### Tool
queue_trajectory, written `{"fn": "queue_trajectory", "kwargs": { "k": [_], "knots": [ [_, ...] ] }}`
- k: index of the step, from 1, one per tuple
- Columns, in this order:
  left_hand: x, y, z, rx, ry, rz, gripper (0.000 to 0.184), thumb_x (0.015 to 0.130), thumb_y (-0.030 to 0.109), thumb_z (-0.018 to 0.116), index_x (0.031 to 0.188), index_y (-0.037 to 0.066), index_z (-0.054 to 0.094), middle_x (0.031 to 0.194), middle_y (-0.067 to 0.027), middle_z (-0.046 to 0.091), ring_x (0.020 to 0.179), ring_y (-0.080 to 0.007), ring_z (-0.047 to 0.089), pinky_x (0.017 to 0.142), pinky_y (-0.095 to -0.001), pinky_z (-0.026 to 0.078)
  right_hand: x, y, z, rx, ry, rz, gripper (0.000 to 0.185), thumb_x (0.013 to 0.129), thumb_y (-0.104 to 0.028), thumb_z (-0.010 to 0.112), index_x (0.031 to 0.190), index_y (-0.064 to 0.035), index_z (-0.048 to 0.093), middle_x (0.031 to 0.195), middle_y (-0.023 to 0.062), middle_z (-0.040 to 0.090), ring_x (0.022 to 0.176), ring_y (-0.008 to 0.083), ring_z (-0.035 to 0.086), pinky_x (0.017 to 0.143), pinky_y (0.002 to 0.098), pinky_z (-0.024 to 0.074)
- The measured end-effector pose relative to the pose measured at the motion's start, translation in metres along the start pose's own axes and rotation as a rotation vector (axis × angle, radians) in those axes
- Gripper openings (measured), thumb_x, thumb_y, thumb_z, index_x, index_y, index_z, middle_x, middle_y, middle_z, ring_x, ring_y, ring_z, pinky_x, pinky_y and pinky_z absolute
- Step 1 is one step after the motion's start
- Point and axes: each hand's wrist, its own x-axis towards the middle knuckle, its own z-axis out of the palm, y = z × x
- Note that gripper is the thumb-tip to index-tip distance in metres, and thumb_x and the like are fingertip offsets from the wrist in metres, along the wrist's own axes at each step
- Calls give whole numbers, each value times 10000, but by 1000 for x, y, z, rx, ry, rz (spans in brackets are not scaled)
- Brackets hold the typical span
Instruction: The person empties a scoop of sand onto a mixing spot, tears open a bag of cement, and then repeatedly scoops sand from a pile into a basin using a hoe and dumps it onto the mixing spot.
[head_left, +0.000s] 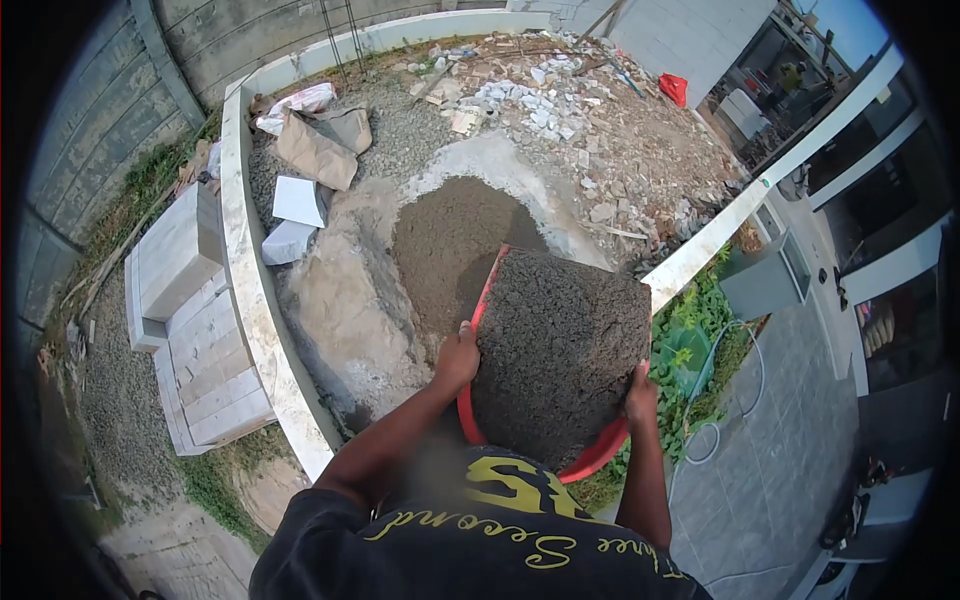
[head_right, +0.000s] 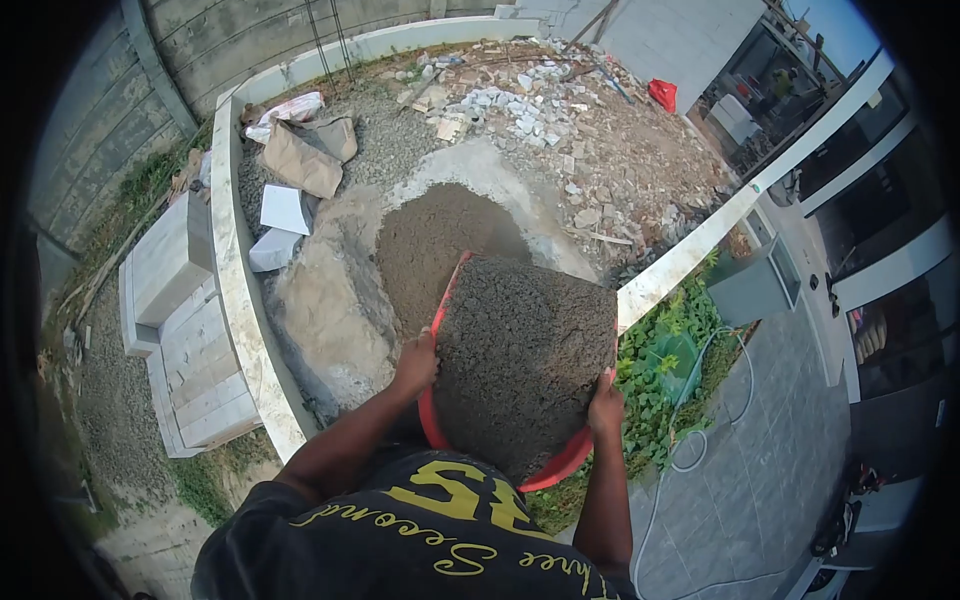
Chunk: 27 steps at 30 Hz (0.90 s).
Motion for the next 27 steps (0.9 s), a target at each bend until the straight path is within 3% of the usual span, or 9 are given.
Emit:
{"fn": "queue_trajectory", "kwargs": {
  "k": [1, 3, 5, 8, 12, 16, 18, 25, 27],
  "knots": [
    [20, 3, -2, 34, -21, -39, 558, 967, 492, 357, 810, -9, 546, 638, -93, 533, 498, -202, 505, 474, -348, 422, 17, -16, 14, -54, -15, 16, 563, 943, -579, 404, 741, -66, 515, 515, 10, 419, 362, 149, 388, 356, 311, 290],
    [57, 25, -2, -9, -35, -256, 638, 992, 433, 280, 875, -93, 620, 749, -274, 627, 695, -384, 646, 670, -465, 496, 60, -46, 45, -180, -112, 78, 608, 932, -599, 410, 757, -31, 539, 523, 27, 434, 378, 164, 406, 363, 323, 301],
    [99, 39, -7, 52, -56, -309, 637, 993, 447, 281, 854, -76, 617, 718, -242, 617, 654, -349, 643, 614, -448, 493, 108, -74, 84, -254, -192, 128, 625, 930, -604, 410, 761, -17, 544, 530, 35, 440, 392, 173, 419, 368, 328, 310],
    [149, 35, -14, 73, -81, -457, 636, 995, 470, 278, 832, -49, 607, 677, -188, 602, 593, -304, 627, 546, -435, 486, 151, -137, 137, -354, -407, 405, 651, 922, -609, 411, 784, 11, 552, 605, 79, 498, 437, 200, 443, 375, 334, 326],
    [210, 5, -8, -53, -33, -687, 631, 996, 479, 256, 856, -32, 598, 650, -139, 572, 527, -275, 585, 508, -425, 478, 218, -152, 202, -415, -542, 464, 601, 927, -610, 390, 732, -54, 505, 563, 42, 417, 401, 179, 368, 366, 340, 292],
    [258, 8, -17, 19, -47, -752, 527, 989, 408, 342, 874, -33, 607, 658, -141, 608, 535, -284, 610, 509, -422, 491, 260, -173, 229, -387, -768, 684, 545, 939, -596, 376, 688, -114, 422, 531, 2, 329, 365, 138, 275, 367, 329, 271],
    [292, -31, -23, 760, -400, -181, 363, 952, 284, 432, 902, -24, 617, 668, -140, 642, 575, -288, 644, 521, -428, 503, 271, -181, 240, -387, -791, 695, 552, 940, -600, 367, 696, -109, 419, 516, -9, 310, 357, 126, 259, 367, 322, 274],
    [384, -32, -27, 525, -587, -249, 183, 862, 86, 481, 818, -12, 629, 646, -153, 638, 569, -288, 645, 507, -436, 499, 316, -184, 251, -505, -697, 780, 538, 950, -587, 355, 745, -95, 426, 527, -10, 306, 375, 121, 236, 372, 314, 270],
    [385, 16, -32, 218, -475, -554, 166, 848, 79, 508, 770, -10, 626, 635, -165, 621, 536, -293, 622, 495, -447, 487, 325, -184, 243, -415, -725, 825, 536, 952, -584, 349, 748, -95, 424, 519, -10, 302, 376, 122, 239, 373, 310, 266]
  ]
}}
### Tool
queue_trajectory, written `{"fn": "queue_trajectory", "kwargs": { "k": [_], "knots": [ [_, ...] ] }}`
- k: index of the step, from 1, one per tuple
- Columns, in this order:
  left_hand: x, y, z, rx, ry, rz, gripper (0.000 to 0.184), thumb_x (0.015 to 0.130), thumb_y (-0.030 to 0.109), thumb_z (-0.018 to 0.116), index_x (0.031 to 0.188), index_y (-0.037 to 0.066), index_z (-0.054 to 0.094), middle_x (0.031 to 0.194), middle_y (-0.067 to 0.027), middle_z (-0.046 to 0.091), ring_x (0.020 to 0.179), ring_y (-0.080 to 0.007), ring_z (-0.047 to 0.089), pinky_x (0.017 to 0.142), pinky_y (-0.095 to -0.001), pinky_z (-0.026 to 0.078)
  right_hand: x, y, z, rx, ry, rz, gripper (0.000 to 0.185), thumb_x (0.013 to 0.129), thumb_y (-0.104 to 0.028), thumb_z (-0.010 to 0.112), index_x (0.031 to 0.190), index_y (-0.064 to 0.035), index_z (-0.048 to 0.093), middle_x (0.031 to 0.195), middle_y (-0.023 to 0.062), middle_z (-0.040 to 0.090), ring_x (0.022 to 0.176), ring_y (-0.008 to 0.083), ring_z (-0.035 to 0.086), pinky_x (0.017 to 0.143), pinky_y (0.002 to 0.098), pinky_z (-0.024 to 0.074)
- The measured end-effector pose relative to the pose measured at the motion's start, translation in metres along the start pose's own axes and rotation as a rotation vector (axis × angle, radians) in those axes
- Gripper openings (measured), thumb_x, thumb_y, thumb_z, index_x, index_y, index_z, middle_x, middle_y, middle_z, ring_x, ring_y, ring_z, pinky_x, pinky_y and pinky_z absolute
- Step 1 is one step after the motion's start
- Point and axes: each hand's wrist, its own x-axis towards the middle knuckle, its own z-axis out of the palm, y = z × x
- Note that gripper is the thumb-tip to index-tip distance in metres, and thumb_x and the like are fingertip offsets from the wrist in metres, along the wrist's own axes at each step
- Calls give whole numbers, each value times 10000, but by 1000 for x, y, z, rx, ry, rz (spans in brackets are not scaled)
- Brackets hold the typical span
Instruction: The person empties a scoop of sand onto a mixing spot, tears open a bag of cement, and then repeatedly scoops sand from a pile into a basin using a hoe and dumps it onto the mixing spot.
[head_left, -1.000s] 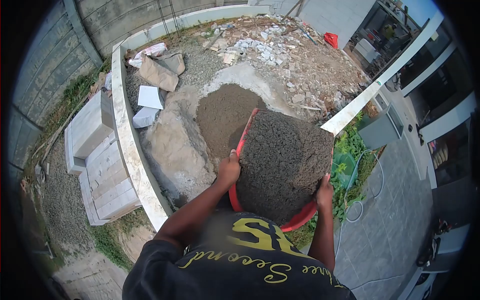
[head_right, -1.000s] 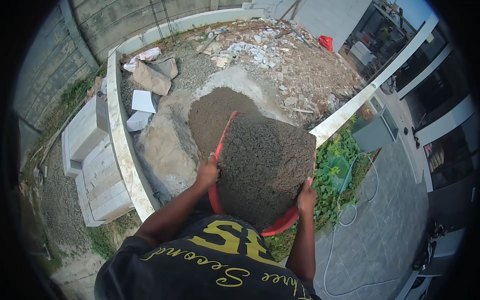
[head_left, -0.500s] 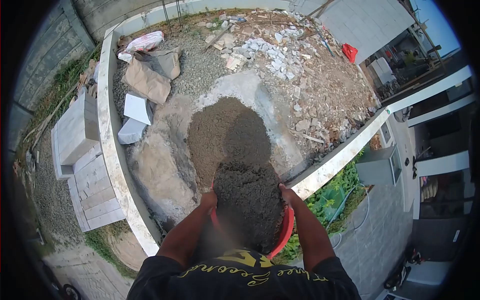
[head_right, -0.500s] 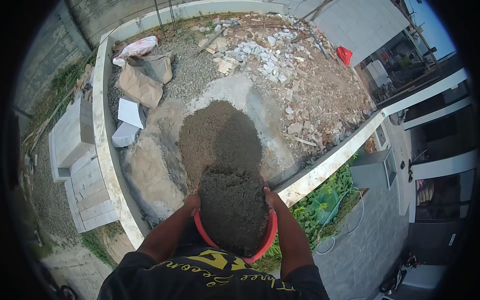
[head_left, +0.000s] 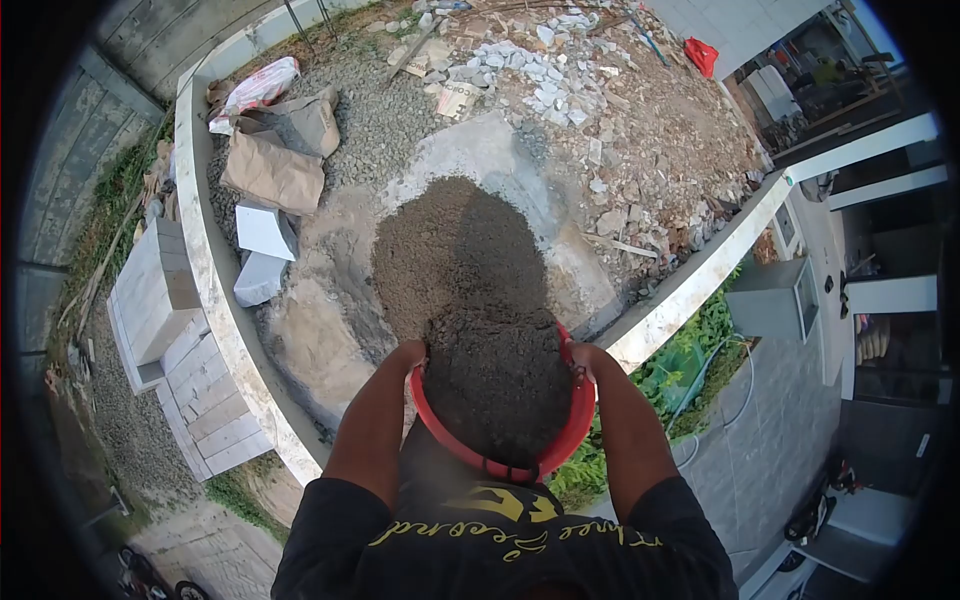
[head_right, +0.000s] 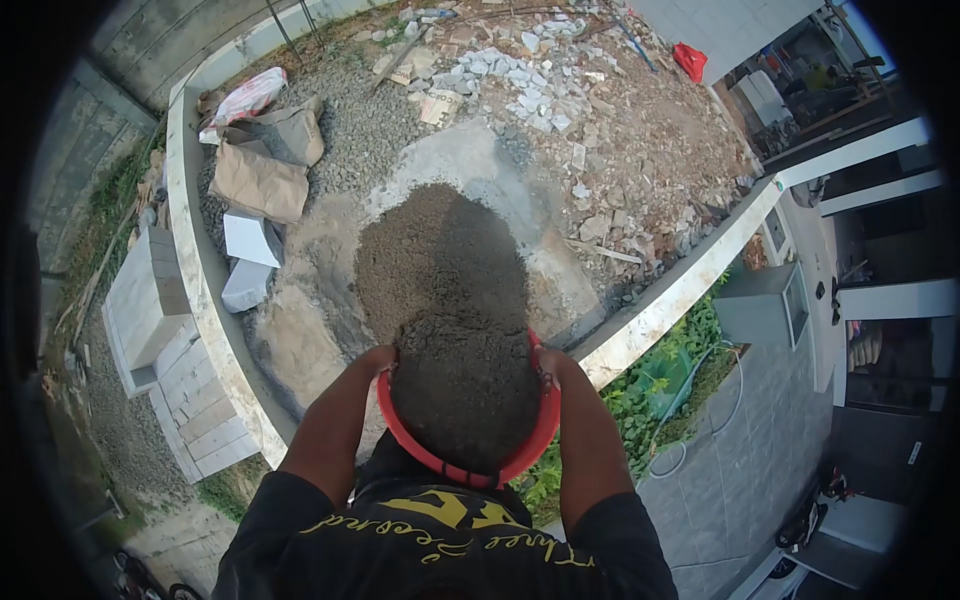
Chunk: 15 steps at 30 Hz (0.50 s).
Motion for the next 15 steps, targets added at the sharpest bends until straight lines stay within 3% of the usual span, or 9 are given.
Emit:
{"fn": "queue_trajectory", "kwargs": {
  "k": [3, 7, 8, 10, 12, 15],
  "knots": [
    [19, -12, -8, -139, -114, -50, 169, 851, 93, 548, 734, -8, 615, 629, -176, 596, 512, -297, 594, 485, -472, 466, 6, 4, -5, 64, -46, -22, 538, 957, -578, 337, 734, -95, 416, 498, -8, 289, 375, 125, 245, 375, 305, 261],
    [34, -22, -3, -93, 0, -55, 164, 855, 80, 559, 735, -21, 608, 637, -177, 597, 527, -296, 603, 484, -473, 463, 17, -2, 0, 104, -94, -40, 503, 978, -501, 315, 729, -87, 453, 506, 14, 324, 388, 152, 284, 383, 336, 272],
    [43, -30, -3, 284, 97, 235, 82, 874, 59, 506, 828, 4, 548, 655, -156, 569, 495, -292, 575, 443, -468, 455, 19, -6, 4, 107, -96, -38, 503, 978, -501, 315, 729, -87, 453, 506, 14, 324, 388, 152, 284, 383, 336, 272],
    [42, -26, -3, 656, 179, 508, 44, 893, 37, 454, 921, 30, 488, 673, -134, 541, 463, -287, 546, 402, -463, 447, 12, -13, 13, 88, 48, -101, 592, 948, -611, 296, 650, -108, 388, 465, -5, 257, 358, 143, 241, 370, 312, 246],
    [37, 3, -18, 104, -52, 46, 51, 864, 10, 481, 905, 12, 511, 697, -151, 562, 487, -297, 567, 404, -451, 469, 11, -21, 5, 91, -10, -101, 597, 944, -619, 294, 651, -108, 388, 464, -9, 254, 355, 143, 238, 369, 311, 244],
    [19, 36, -38, 87, -145, -16, 41, 823, -11, 502, 833, -11, 542, 662, -155, 564, 465, -289, 560, 412, -438, 483, 27, -21, -12, 113, -140, -60, 595, 946, -616, 292, 647, -111, 390, 463, -12, 247, 353, 130, 233, 363, 304, 248]
  ]
}}
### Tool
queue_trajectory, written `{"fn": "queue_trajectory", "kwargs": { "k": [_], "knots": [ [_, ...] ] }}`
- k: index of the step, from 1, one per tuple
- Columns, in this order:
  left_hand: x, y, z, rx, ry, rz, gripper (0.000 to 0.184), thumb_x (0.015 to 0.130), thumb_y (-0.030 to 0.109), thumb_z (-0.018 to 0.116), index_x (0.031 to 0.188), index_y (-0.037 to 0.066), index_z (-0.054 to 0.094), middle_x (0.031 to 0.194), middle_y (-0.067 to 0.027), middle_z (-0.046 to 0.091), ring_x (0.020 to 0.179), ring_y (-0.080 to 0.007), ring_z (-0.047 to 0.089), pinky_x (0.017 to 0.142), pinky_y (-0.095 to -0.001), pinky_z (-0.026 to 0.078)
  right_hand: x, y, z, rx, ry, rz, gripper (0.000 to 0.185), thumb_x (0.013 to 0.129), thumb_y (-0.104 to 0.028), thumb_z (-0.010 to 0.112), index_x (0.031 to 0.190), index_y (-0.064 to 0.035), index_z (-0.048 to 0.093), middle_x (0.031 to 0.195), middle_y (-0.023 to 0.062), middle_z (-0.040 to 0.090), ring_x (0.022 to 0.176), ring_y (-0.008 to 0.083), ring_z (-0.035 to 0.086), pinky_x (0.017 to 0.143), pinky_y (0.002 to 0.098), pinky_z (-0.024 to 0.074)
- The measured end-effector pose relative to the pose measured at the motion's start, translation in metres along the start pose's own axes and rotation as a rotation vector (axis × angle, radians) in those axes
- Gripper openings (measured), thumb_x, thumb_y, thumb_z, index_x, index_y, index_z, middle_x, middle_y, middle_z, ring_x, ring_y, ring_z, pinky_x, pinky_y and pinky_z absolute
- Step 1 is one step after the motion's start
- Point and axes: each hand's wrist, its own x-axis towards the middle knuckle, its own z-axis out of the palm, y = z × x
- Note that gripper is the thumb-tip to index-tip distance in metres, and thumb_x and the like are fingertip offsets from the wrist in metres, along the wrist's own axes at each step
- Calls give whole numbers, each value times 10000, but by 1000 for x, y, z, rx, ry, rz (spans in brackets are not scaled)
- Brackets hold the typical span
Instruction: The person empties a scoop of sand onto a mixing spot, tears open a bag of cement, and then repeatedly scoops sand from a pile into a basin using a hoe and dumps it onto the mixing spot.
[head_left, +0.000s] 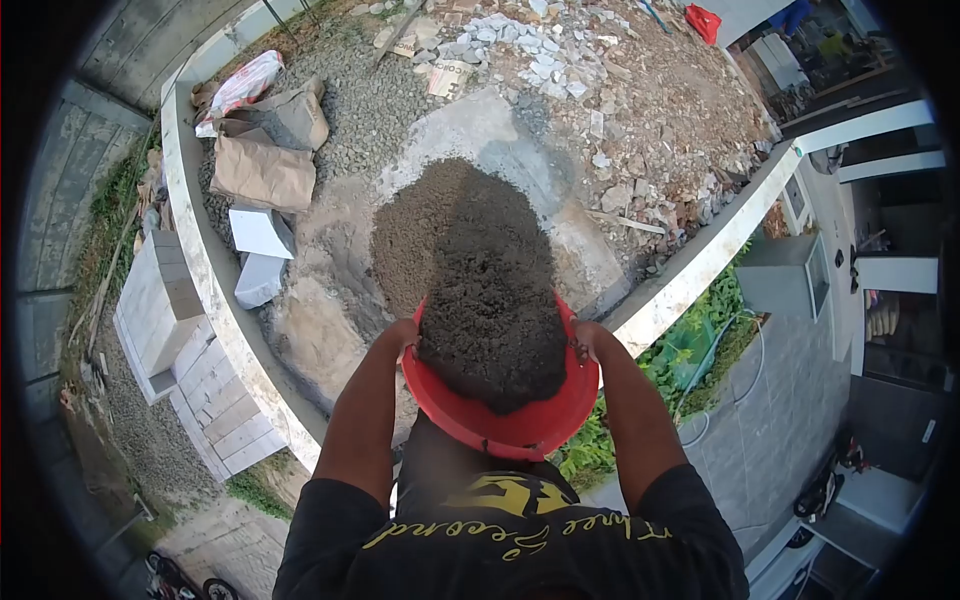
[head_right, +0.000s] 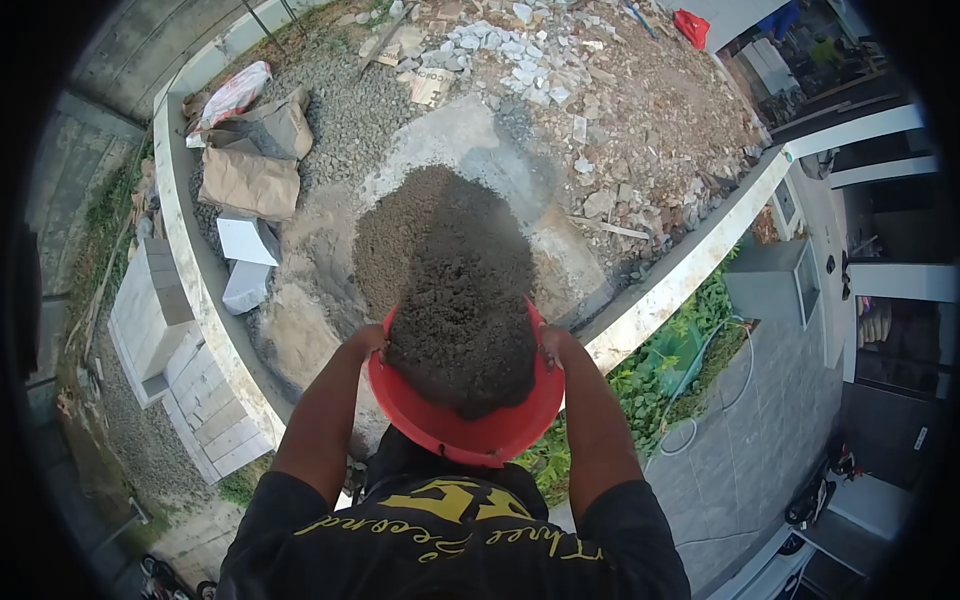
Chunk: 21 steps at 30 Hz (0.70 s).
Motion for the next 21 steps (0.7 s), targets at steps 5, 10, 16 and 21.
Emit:
{"fn": "queue_trajectory", "kwargs": {
  "k": [5, 10, 16, 21],
  "knots": [
    [32, -24, -4, 90, 62, 178, 86, 785, -34, 485, 733, -39, 554, 589, -160, 546, 413, -274, 536, 396, -423, 475, -13, -6, 12, 59, 84, -52, 523, 973, -549, 291, 781, -77, 410, 505, 15, 307, 352, 112, 240, 353, 307, 278],
    [16, -26, 2, 135, 30, 117, 149, 819, 4, 434, 738, -56, 545, 595, -168, 547, 404, -271, 527, 371, -413, 453, 3, 8, 4, 71, 12, 51, 441, 988, -505, 298, 894, -88, 406, 565, 30, 368, 351, 109, 246, 343, 318, 284],
    [-25, 8, -3, -460, 89, -188, 278, 891, 110, 319, 664, 36, 461, 540, -97, 460, 355, -196, 396, 354, -379, 425, 3, 4, 4, 138, -6, 22, 401, 991, -480, 301, 896, -106, 409, 533, 14, 346, 365, 115, 267, 346, 311, 269],
    [-49, 7, -3, -550, 59, -239, 239, 883, 138, 325, 688, 59, 439, 530, -55, 418, 391, -146, 365, 362, -309, 359, -6, 11, -2, 202, -24, 84, 463, 987, -515, 276, 847, -96, 413, 536, 9, 356, 358, 107, 268, 342, 292, 280]
  ]
}}
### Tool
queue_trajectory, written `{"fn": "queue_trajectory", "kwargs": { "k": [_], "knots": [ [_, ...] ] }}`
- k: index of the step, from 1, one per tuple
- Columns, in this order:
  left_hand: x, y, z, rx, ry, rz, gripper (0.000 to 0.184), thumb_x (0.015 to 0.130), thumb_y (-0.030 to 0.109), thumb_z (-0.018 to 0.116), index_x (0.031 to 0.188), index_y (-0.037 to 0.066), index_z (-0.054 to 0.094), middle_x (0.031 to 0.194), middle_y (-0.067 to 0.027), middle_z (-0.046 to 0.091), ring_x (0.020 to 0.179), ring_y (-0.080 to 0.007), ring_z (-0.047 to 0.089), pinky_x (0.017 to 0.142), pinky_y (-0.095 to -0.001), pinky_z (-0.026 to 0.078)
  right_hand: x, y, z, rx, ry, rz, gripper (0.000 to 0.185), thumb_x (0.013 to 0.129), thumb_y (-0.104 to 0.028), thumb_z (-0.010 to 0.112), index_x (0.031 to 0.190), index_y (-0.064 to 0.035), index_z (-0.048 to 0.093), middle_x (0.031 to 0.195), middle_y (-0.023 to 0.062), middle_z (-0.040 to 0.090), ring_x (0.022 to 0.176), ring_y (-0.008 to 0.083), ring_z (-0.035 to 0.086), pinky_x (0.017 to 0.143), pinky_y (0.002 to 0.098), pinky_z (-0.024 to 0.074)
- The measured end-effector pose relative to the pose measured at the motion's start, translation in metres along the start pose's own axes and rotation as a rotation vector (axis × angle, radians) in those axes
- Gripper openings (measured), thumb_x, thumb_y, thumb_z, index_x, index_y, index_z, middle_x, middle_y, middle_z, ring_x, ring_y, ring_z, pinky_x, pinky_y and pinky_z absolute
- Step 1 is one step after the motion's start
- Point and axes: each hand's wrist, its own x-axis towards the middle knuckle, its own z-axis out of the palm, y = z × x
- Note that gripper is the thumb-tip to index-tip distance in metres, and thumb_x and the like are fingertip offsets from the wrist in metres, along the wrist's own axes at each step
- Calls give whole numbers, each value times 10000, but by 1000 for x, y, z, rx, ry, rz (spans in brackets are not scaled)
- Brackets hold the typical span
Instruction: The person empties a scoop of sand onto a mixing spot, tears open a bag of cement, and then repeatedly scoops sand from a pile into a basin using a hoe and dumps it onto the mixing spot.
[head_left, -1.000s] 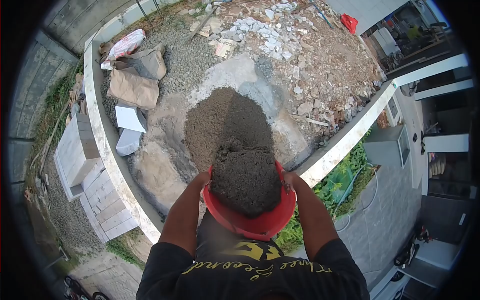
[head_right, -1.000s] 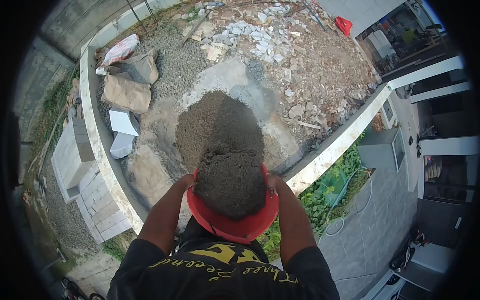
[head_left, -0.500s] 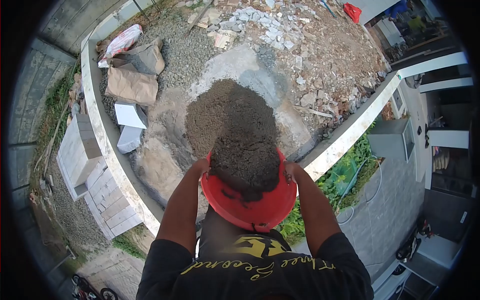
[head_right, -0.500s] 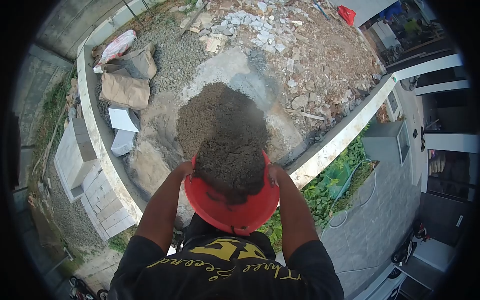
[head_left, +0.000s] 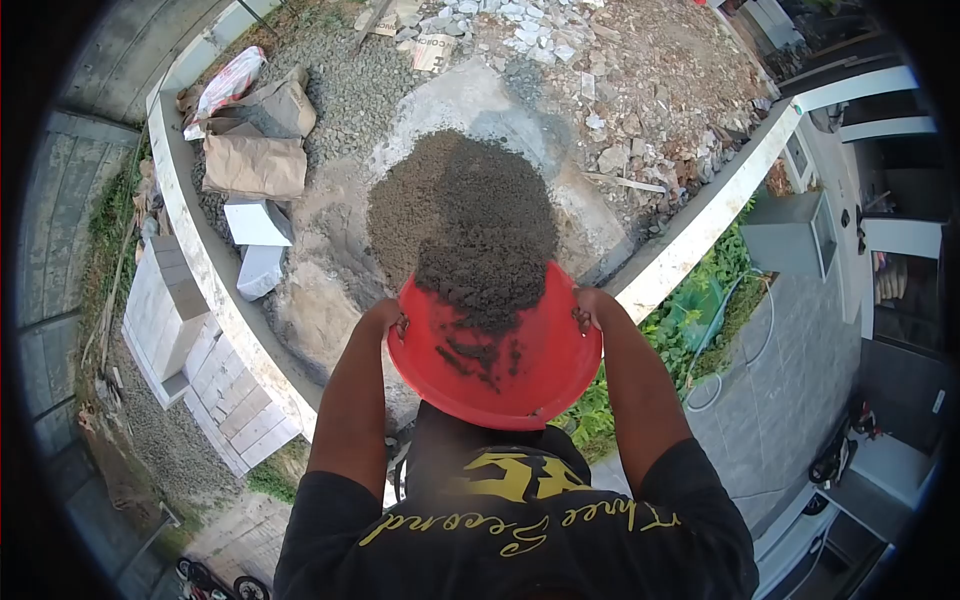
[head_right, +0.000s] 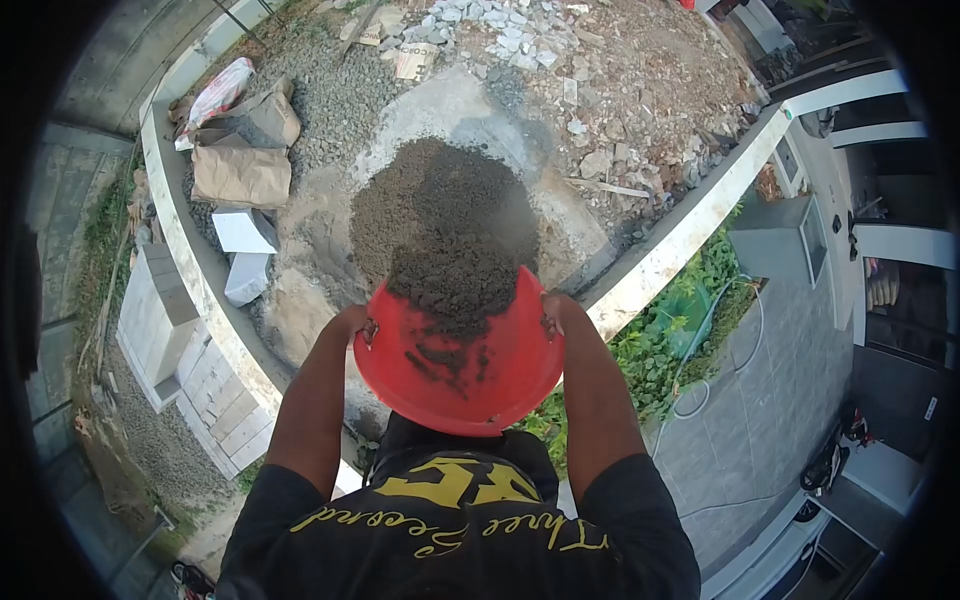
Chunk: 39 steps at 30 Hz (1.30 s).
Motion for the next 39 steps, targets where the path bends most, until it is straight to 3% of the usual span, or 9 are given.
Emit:
{"fn": "queue_trajectory", "kwargs": {
  "k": [6, 11, 15, 19, 21, 23, 27, 34, 39],
  "knots": [
    [-38, 14, -5, -49, -133, -70, 220, 875, 81, 332, 703, 50, 465, 548, -31, 425, 414, -126, 368, 380, -269, 337, -15, 1, -4, -98, 7, 5, 517, 972, -569, 264, 824, -95, 408, 513, 23, 353, 355, 135, 286, 364, 324, 351],
    [-47, 16, -15, 124, -14, -124, 229, 874, 33, 323, 701, 42, 473, 549, -19, 447, 411, -109, 379, 376, -255, 345, -85, -3, 37, -17, 71, -81, 448, 975, -487, 406, 927, -48, 479, 654, 84, 550, 437, 161, 470, 437, 350, 474],
    [-46, 29, -47, 23, -47, -188, 238, 847, -11, 325, 717, 11, 523, 541, -28, 477, 437, -129, 450, 403, -269, 384, -46, 8, 22, 125, -90, -171, 309, 981, -338, 477, 1043, -35, 481, 772, 117, 610, 522, 144, 535, 448, 289, 488],
    [-42, -13, -39, 695, 2, 128, 263, 795, -18, 316, 609, 12, 500, 539, -111, 498, 441, -213, 468, 440, -363, 434, -41, 11, 30, 200, -64, -179, 172, 969, -183, 472, 1076, -48, 474, 795, 131, 621, 531, 120, 525, 429, 233, 453],
    [-35, -9, -57, 690, -52, 87, 265, 810, -1, 315, 646, 4, 523, 552, -111, 518, 453, -213, 490, 440, -352, 448, -38, 30, 28, 216, -55, -98, 153, 964, -155, 464, 1078, -54, 476, 793, 129, 621, 519, 120, 518, 422, 234, 447],
    [-36, 11, -66, 57, -97, -120, 272, 837, 7, 298, 729, -19, 545, 585, -114, 547, 468, -216, 514, 436, -327, 449, -44, 40, 18, 286, -58, -113, 145, 968, -152, 456, 1076, -58, 476, 767, 113, 614, 500, 115, 504, 408, 229, 427],
    [-28, -13, -20, 367, 112, -36, 307, 903, 56, 257, 876, -67, 538, 668, -150, 577, 469, -222, 523, 447, -325, 478, -62, 83, 16, 231, 6, -126, 157, 967, -185, 489, 1065, -62, 479, 748, 93, 597, 491, 110, 491, 405, 217, 413],
    [-55, -50, 95, -30, 51, 275, 576, 964, 431, 449, 1235, -62, 327, 1010, -235, 587, 801, -357, 668, 663, -450, 592, -99, 306, -75, 728, 167, -128, 180, 897, -164, 636, 1010, -94, 515, 694, 91, 564, 480, 113, 458, 396, 238, 380],
    [-43, -132, 143, 334, 82, 279, 538, 928, 430, 511, 1147, -60, 463, 998, -247, 599, 898, -378, 653, 715, -465, 580, -104, 579, -112, 1270, 269, -167, 126, 935, -149, 570, 995, -109, 467, 688, 83, 543, 496, 125, 461, 419, 236, 379]
  ]
}}
